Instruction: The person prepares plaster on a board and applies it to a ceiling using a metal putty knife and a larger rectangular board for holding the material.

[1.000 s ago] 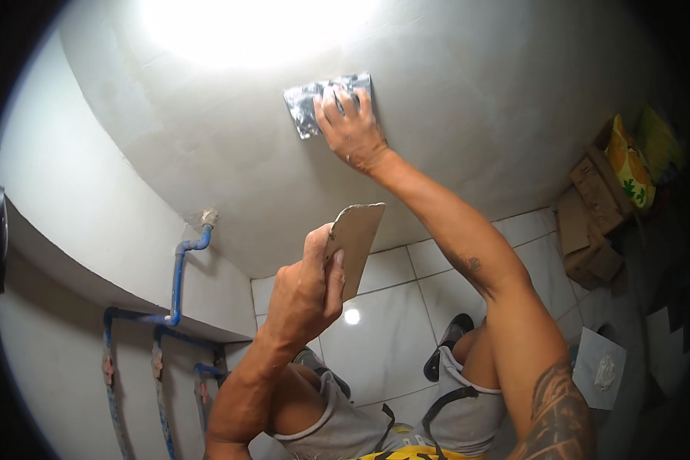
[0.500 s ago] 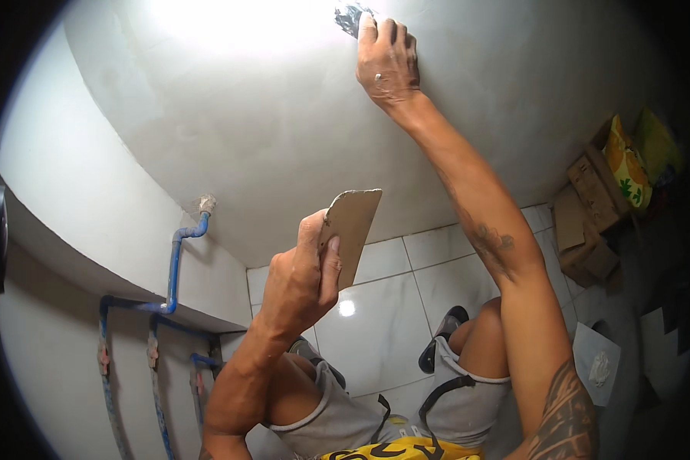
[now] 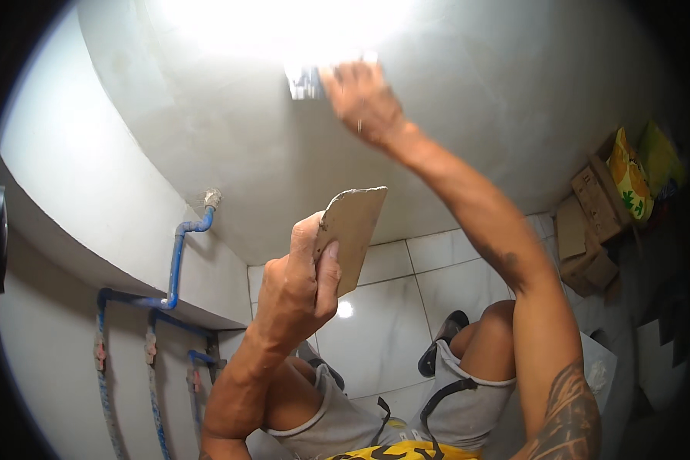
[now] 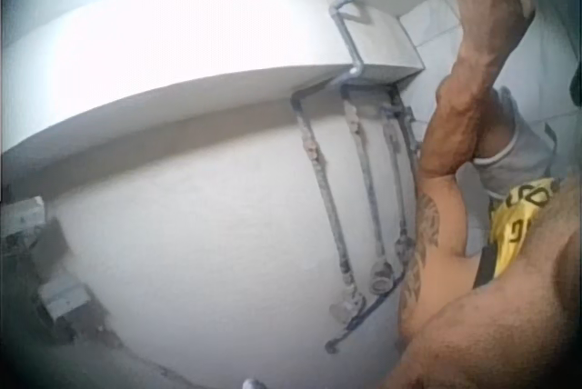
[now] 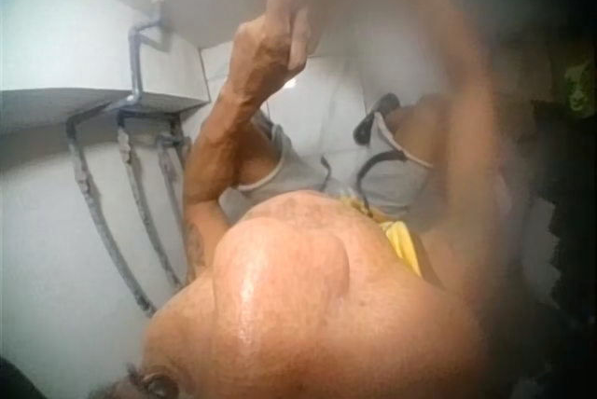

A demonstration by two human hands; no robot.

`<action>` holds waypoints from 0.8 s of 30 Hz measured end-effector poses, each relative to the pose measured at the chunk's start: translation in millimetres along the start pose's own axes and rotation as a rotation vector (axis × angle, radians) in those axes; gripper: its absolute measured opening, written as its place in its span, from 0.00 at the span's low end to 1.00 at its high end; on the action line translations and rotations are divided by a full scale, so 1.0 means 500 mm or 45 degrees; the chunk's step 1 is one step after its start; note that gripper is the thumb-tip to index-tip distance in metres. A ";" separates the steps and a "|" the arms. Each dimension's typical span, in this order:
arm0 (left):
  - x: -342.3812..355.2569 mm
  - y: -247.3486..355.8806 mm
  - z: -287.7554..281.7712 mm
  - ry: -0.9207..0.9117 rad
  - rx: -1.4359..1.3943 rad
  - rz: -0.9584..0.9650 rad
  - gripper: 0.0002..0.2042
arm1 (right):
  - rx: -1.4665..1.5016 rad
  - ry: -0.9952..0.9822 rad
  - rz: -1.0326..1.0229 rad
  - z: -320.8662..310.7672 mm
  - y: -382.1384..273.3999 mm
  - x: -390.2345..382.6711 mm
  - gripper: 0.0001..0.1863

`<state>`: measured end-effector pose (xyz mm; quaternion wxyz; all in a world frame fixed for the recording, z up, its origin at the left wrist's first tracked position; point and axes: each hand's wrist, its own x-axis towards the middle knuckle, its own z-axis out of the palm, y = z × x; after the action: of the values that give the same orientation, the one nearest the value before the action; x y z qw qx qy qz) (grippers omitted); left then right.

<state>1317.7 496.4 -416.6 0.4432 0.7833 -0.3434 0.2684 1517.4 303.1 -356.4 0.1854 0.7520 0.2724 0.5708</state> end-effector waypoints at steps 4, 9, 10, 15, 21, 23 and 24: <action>0.002 0.008 0.010 -0.017 0.007 0.055 0.18 | -0.346 0.220 0.162 0.010 0.143 0.109 0.11; -0.012 0.008 -0.016 -0.072 -0.018 -0.059 0.20 | -0.272 0.041 0.169 0.020 0.084 0.127 0.15; -0.014 0.007 -0.021 -0.065 -0.009 -0.055 0.20 | -0.254 0.150 0.125 0.016 0.057 0.118 0.15; -0.020 0.009 -0.028 0.012 -0.015 0.052 0.18 | -0.108 0.099 0.093 0.058 -0.092 0.012 0.23; -0.030 0.009 -0.047 0.024 -0.043 0.026 0.19 | -0.022 -0.004 0.082 0.115 -0.261 -0.079 0.26; -0.034 0.010 -0.053 -0.001 -0.053 -0.006 0.19 | -0.025 -0.051 0.033 0.133 -0.303 -0.109 0.26; -0.036 0.009 -0.055 0.028 -0.014 0.028 0.19 | 0.020 -0.071 0.032 0.142 -0.325 -0.120 0.26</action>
<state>1300.1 524.2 -414.6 0.4482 0.7741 -0.3486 0.2798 1541.2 395.5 -517.7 0.1800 0.7724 0.2621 0.5498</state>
